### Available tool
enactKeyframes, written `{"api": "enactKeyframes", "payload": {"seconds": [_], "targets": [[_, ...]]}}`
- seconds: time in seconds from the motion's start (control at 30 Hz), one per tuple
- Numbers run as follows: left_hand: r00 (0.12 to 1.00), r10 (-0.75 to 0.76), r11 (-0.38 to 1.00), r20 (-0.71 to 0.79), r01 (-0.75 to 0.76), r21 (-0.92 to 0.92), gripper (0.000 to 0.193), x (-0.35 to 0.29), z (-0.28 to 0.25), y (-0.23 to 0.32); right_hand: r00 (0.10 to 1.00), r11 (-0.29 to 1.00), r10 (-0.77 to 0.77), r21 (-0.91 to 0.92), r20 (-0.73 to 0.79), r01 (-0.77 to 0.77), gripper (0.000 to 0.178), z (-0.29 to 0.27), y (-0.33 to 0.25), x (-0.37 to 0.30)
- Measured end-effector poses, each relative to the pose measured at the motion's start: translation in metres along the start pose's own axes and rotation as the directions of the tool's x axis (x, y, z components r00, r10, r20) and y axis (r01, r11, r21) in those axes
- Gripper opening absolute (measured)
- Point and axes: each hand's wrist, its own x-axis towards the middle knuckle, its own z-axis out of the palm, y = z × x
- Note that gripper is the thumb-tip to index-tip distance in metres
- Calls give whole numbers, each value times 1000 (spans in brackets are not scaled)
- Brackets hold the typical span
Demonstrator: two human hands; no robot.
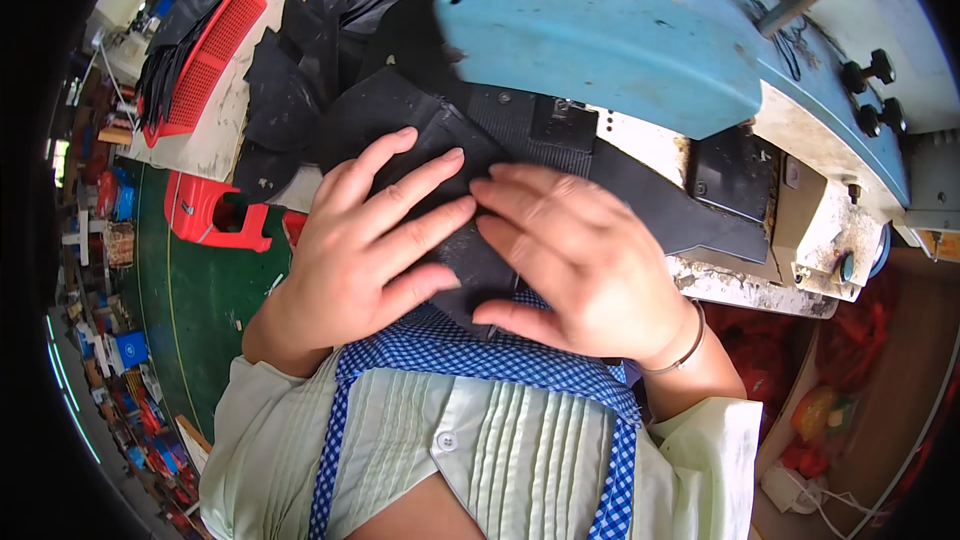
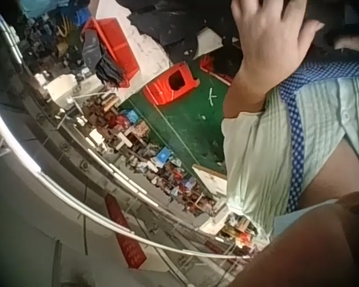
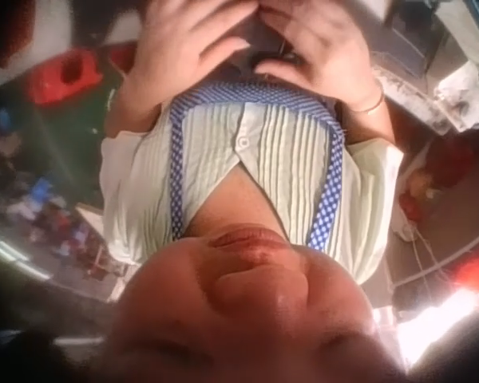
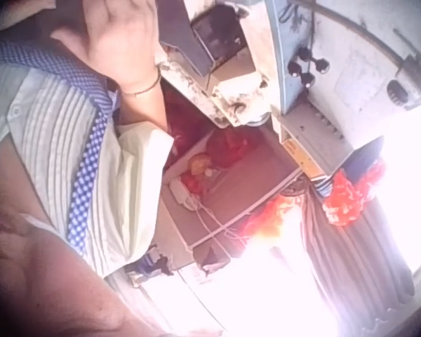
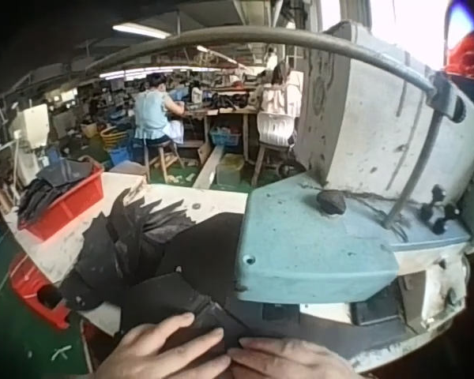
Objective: Operate an industrial sewing machine to process and stitch together shoe upper components.
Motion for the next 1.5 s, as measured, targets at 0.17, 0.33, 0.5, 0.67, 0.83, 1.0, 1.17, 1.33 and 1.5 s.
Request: {"api": "enactKeyframes", "payload": {"seconds": [0.17, 0.33, 0.5, 0.67, 0.83, 1.0, 1.17, 1.33, 1.5], "targets": [[870, -303, 927, -389, 173, -333, 26, 19, -2, -56, 998, 993, -32, -113, 54, 38, 66, 12, -14, 4], [915, -327, 893, -237, 217, -393, 17, 39, -1, -99, 999, 998, 10, -66, 50, -7, 72, 11, -15, 3], [868, -375, 810, -326, 136, -570, 12, 34, 11, -108, 990, 992, 15, -130, 141, 3, 73, 7, -19, 9], [378, -892, 294, -247, 73, -953, 15, 9, 22, -143, 987, 921, -156, -356, 29, 155, 52, 26, -15, 13], [-21, -940, 323, -339, 252, -912, 24, -65, 16, -225, 936, 856, -349, -388, 52, 341, 45, 58, -19, -19], [72, -798, 508, -599, 617, -601, 20, -122, 46, -294, 952, 975, 153, -195, 264, -102, 48, 119, 21, -76], [538, -538, 633, -649, 766, 111, 54, -76, 57, -295, 927, 958, 283, -29, 247, -285, 47, 104, 33, -83], [544, -738, 529, -399, 834, 158, 48, -51, 66, -294, 944, 959, 282, -86, 170, -271, 54, 80, 13, -64], [418, -485, 804, -768, 558, -204, 26, -60, -3, -266, 984, 983, 153, -118, 94, -141, 40, 60, -4, -66]]}}
